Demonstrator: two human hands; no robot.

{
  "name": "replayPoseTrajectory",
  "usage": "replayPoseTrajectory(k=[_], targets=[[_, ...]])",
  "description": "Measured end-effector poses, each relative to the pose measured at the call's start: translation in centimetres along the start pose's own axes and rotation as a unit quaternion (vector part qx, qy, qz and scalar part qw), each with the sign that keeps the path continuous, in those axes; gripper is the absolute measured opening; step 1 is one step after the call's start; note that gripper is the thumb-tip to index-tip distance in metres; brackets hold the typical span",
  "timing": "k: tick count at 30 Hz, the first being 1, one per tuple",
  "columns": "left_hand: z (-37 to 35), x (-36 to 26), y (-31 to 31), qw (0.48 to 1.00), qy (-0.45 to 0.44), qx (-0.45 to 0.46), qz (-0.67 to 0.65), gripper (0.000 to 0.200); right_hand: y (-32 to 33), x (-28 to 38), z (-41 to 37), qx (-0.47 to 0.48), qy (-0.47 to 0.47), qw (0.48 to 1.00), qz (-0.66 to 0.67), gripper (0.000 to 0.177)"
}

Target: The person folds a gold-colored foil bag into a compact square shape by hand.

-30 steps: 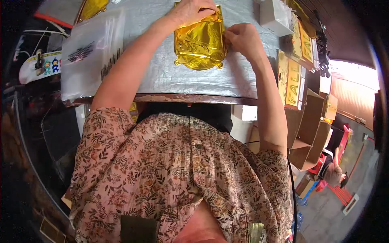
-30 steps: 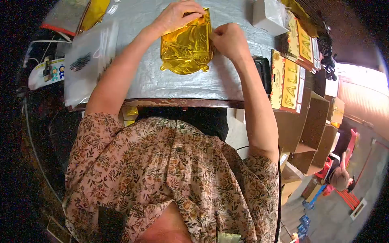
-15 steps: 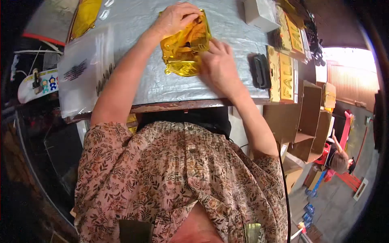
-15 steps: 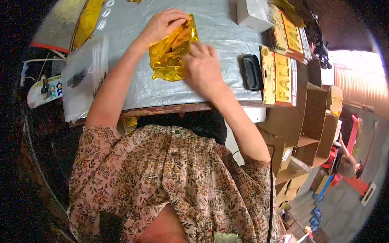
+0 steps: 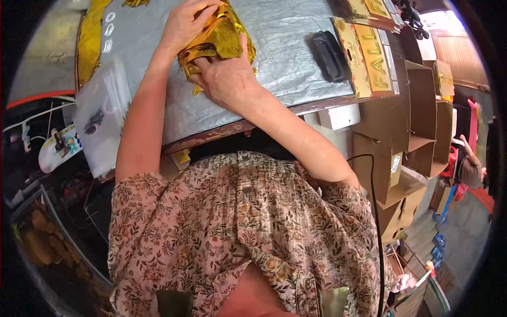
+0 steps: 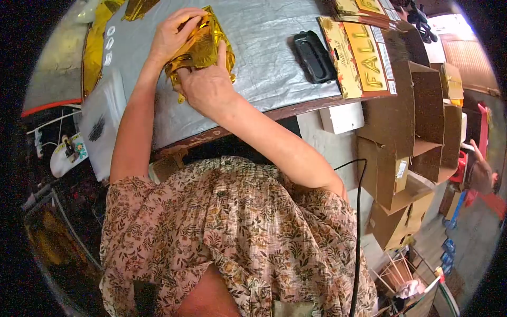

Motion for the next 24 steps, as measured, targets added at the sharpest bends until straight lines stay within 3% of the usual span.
replayPoseTrajectory(k=[15,18,20,24], targets=[[-0.3,-0.4,0.0,1.000,0.006,0.016,0.017,0.024,0.9,-0.1,-0.2,0.034,0.010,0.998,0.047,0.042],[-0.4,-0.3,-0.1,0.998,-0.013,0.015,0.058,0.025,1.5,-0.2,0.1,0.042,-0.014,0.994,0.099,0.036],[-0.4,-0.1,-0.2,0.999,-0.001,0.017,0.048,0.026,2.6,-0.4,0.1,-0.028,0.027,0.981,0.192,0.029],[-0.4,0.2,-0.5,0.998,-0.017,0.011,0.055,0.025,4.8,-1.6,-0.7,-0.022,0.016,0.970,0.242,0.021]])
Point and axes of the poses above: each hand's wrist, its own z-axis towards the middle knuckle, its own y-axis out of the back of the hand, x = y × z, the point moved 4 cm from there along z, towards the middle knuckle, and after that the axes turned 11 degrees about z, right-handed, at the moved point
